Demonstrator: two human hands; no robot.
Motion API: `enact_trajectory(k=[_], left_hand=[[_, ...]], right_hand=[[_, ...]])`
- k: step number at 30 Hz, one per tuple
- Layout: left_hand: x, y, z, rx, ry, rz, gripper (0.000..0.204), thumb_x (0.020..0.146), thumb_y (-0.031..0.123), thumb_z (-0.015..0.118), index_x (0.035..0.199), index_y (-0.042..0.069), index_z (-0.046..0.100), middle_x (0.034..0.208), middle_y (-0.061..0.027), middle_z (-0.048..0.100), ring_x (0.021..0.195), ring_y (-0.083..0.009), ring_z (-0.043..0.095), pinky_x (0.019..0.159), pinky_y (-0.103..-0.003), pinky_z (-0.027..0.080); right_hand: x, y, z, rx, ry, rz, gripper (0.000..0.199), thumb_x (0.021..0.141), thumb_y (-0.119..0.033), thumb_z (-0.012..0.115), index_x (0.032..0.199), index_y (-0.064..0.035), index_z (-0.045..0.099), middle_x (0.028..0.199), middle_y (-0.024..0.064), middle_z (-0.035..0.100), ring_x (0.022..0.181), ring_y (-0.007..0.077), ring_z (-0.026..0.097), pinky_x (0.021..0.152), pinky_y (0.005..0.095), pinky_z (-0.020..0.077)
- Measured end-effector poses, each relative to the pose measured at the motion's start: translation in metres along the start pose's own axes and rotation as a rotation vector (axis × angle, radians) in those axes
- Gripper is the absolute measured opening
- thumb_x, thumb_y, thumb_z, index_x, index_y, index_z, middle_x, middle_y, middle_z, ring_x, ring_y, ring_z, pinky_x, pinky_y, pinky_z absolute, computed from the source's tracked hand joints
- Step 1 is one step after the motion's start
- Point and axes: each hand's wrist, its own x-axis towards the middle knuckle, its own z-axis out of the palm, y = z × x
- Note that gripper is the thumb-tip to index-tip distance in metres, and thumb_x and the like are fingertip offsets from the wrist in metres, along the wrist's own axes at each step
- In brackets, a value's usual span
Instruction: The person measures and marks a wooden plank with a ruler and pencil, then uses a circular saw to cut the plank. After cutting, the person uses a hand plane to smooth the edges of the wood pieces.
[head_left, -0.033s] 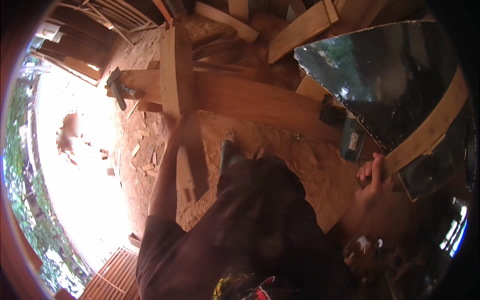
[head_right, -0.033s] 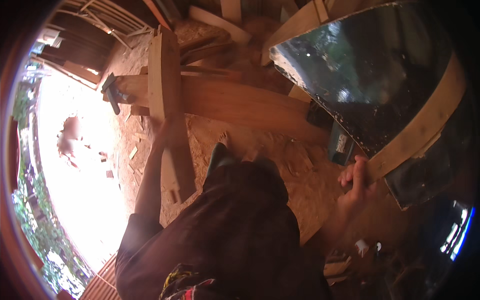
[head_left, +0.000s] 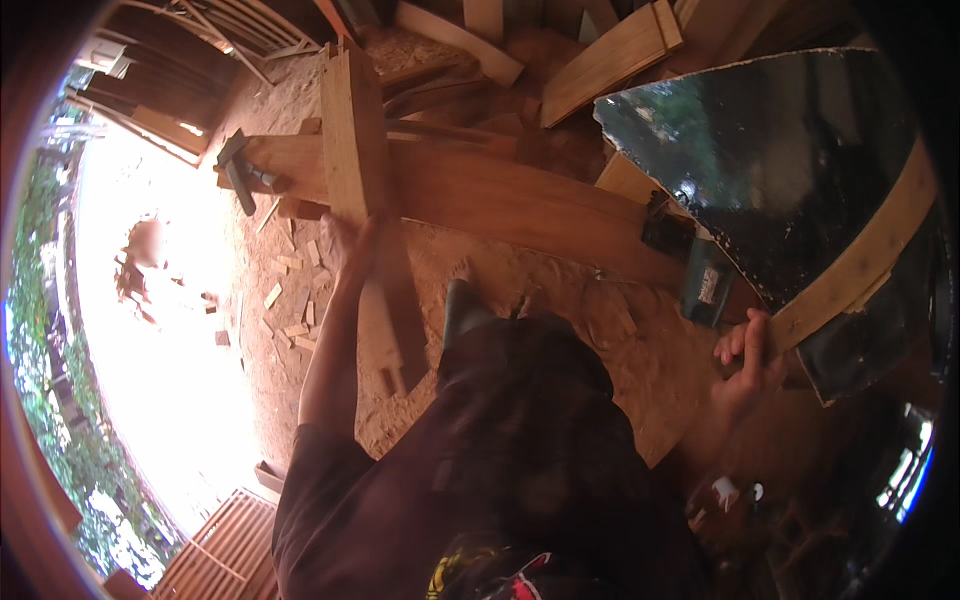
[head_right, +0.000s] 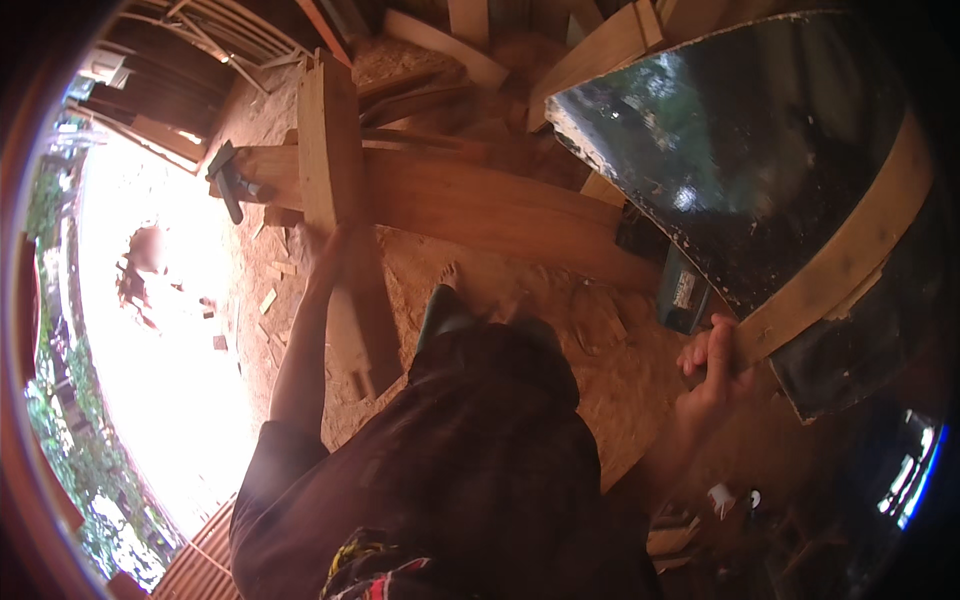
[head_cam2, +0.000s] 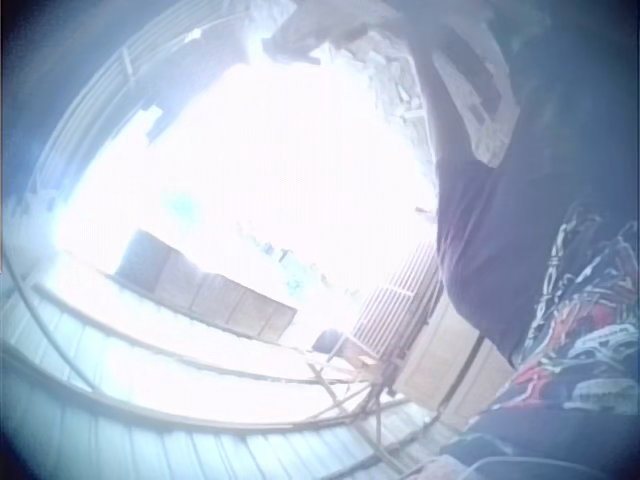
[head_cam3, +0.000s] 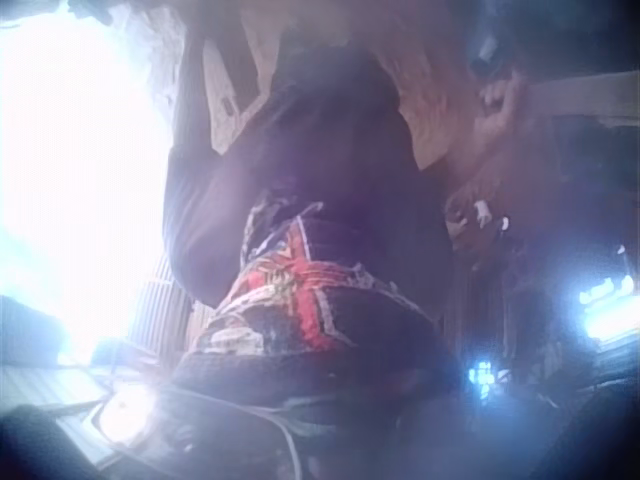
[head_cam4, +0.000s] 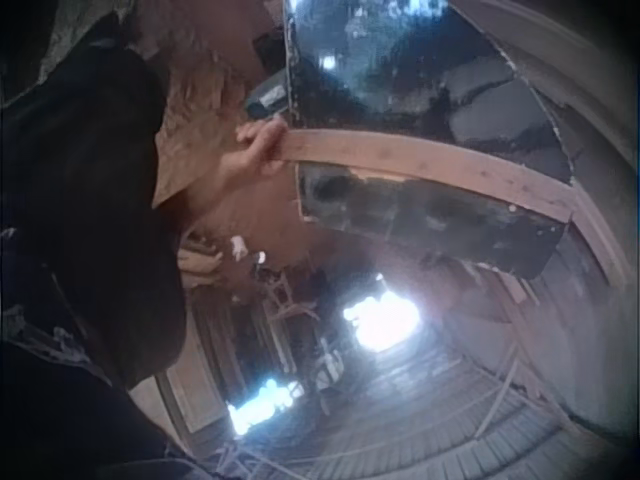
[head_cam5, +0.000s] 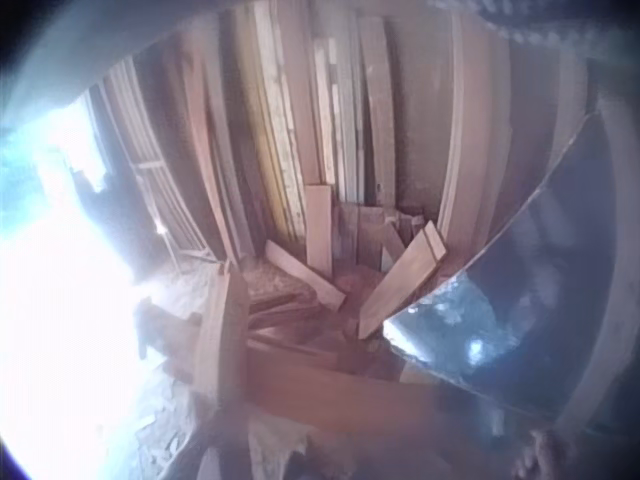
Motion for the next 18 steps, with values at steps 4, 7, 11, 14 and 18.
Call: enact_trajectory(k=[4,7,11,14,18], left_hand=[[0.029,0.038,0.025,0.049,0.000,-0.184,0.107,0.073,0.066,0.086,0.135,-0.011,0.046,0.133,-0.0319,0.060,0.129,-0.0453,0.060,0.110,-0.051,0.047],[0.043,0.045,0.045,-0.025,0.007,-0.238,0.113,0.072,0.067,0.087,0.139,-0.011,0.041,0.136,-0.0324,0.059,0.133,-0.0459,0.059,0.113,-0.050,0.046],[0.056,0.057,0.068,-0.072,0.067,-0.238,0.118,0.073,0.068,0.085,0.145,-0.010,0.032,0.142,-0.0321,0.054,0.138,-0.0446,0.053,0.116,-0.050,0.043],[0.064,0.077,0.074,-0.060,0.104,-0.271,0.125,0.075,0.070,0.083,0.151,-0.009,0.023,0.150,-0.0323,0.046,0.145,-0.0436,0.044,0.120,-0.052,0.039],[0.060,0.092,0.082,-0.021,0.203,-0.326,0.134,0.078,0.072,0.081,0.159,-0.008,0.011,0.160,-0.0326,0.035,0.154,-0.0423,0.032,0.125,-0.054,0.032]], right_hand=[[0.007,0.009,-0.012,0.004,-0.020,0.029,0.019,0.104,-0.017,0.069,0.107,0.0010,0.071,0.071,-0.0010,0.047,0.062,0.0106,0.043,0.058,0.0291,0.0383],[0.010,0.012,-0.021,-0.001,-0.034,0.058,0.020,0.104,-0.018,0.070,0.108,0.0009,0.071,0.072,-0.0008,0.047,0.062,0.0107,0.043,0.058,0.0290,0.0381],[0.013,0.016,-0.024,0.029,-0.028,0.092,0.020,0.104,-0.019,0.070,0.108,0.0004,0.071,0.072,-0.0005,0.047,0.062,0.0109,0.043,0.058,0.0288,0.0385],[0.016,0.024,-0.025,0.075,-0.028,0.110,0.019,0.104,-0.018,0.070,0.109,0.0002,0.071,0.073,-0.0004,0.048,0.062,0.0110,0.044,0.058,0.0290,0.0394],[0.007,0.037,-0.022,0.091,-0.069,0.078,0.018,0.106,-0.018,0.069,0.109,0.0001,0.071,0.074,-0.0004,0.051,0.063,0.0107,0.046,0.058,0.0296,0.0407]])
